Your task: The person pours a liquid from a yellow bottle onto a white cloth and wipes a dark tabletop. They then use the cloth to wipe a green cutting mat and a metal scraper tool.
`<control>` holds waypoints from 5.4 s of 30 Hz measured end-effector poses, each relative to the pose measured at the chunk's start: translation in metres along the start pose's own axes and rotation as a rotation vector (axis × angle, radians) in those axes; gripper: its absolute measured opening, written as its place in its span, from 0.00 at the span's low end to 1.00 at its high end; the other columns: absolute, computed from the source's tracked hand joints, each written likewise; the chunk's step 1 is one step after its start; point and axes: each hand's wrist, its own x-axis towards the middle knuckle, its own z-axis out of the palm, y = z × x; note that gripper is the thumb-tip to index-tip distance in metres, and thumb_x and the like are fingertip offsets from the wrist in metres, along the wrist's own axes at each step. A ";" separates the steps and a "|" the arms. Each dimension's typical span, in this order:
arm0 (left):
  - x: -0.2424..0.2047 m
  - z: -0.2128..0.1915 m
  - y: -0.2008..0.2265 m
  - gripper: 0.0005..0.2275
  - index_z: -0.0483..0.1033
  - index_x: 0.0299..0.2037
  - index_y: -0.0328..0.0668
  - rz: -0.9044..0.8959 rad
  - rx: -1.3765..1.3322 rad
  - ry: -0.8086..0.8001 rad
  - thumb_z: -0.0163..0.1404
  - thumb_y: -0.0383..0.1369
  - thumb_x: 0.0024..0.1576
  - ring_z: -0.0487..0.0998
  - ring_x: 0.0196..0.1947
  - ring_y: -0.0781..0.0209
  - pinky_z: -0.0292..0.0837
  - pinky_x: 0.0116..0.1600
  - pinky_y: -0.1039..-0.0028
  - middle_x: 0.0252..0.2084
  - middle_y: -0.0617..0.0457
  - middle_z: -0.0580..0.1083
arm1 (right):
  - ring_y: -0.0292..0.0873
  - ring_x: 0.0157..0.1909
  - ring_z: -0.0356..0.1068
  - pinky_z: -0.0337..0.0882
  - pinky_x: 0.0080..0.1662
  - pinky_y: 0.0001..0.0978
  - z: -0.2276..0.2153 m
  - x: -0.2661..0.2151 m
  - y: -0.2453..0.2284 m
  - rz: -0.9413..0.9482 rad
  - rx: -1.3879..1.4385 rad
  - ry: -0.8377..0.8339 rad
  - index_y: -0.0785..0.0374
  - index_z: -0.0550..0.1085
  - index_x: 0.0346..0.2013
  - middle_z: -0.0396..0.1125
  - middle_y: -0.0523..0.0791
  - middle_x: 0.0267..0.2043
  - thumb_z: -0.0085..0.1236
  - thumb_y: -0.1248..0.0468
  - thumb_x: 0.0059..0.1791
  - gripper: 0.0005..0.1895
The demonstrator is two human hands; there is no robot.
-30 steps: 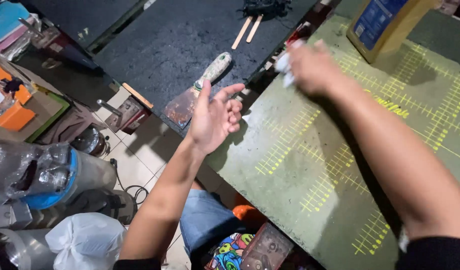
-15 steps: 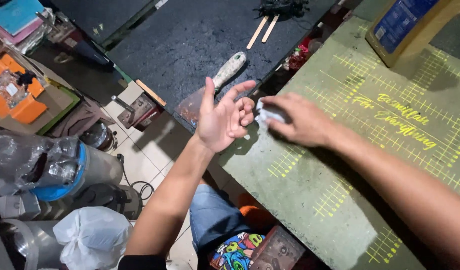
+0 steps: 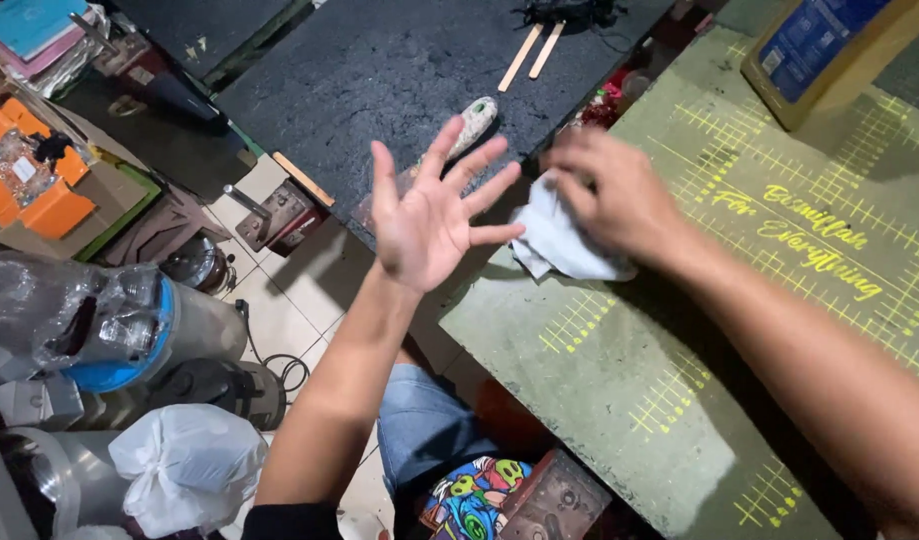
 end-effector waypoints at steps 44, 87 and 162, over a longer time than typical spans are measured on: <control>-0.050 0.042 -0.072 0.38 0.46 0.76 0.33 -0.121 2.005 -0.298 0.29 0.59 0.66 0.39 0.79 0.40 0.24 0.75 0.42 0.79 0.36 0.45 | 0.59 0.73 0.55 0.50 0.71 0.66 -0.052 -0.135 0.038 0.217 -0.310 -0.275 0.58 0.58 0.74 0.57 0.56 0.72 0.40 0.53 0.55 0.32; -0.061 0.093 -0.156 0.43 0.48 0.76 0.40 0.260 2.089 -0.840 0.35 0.65 0.59 0.45 0.78 0.39 0.34 0.74 0.39 0.78 0.43 0.52 | 0.52 0.78 0.42 0.40 0.74 0.52 -0.086 -0.255 0.003 0.367 -0.589 -0.324 0.58 0.51 0.74 0.45 0.51 0.78 0.32 0.50 0.56 0.33; -0.153 -0.025 -0.061 0.33 0.60 0.71 0.40 -0.001 0.972 0.408 0.24 0.55 0.64 0.62 0.73 0.40 0.54 0.76 0.62 0.72 0.41 0.63 | 0.38 0.76 0.52 0.40 0.76 0.48 0.027 -0.183 -0.074 -0.566 -0.382 -0.399 0.55 0.60 0.72 0.56 0.42 0.75 0.42 0.54 0.54 0.31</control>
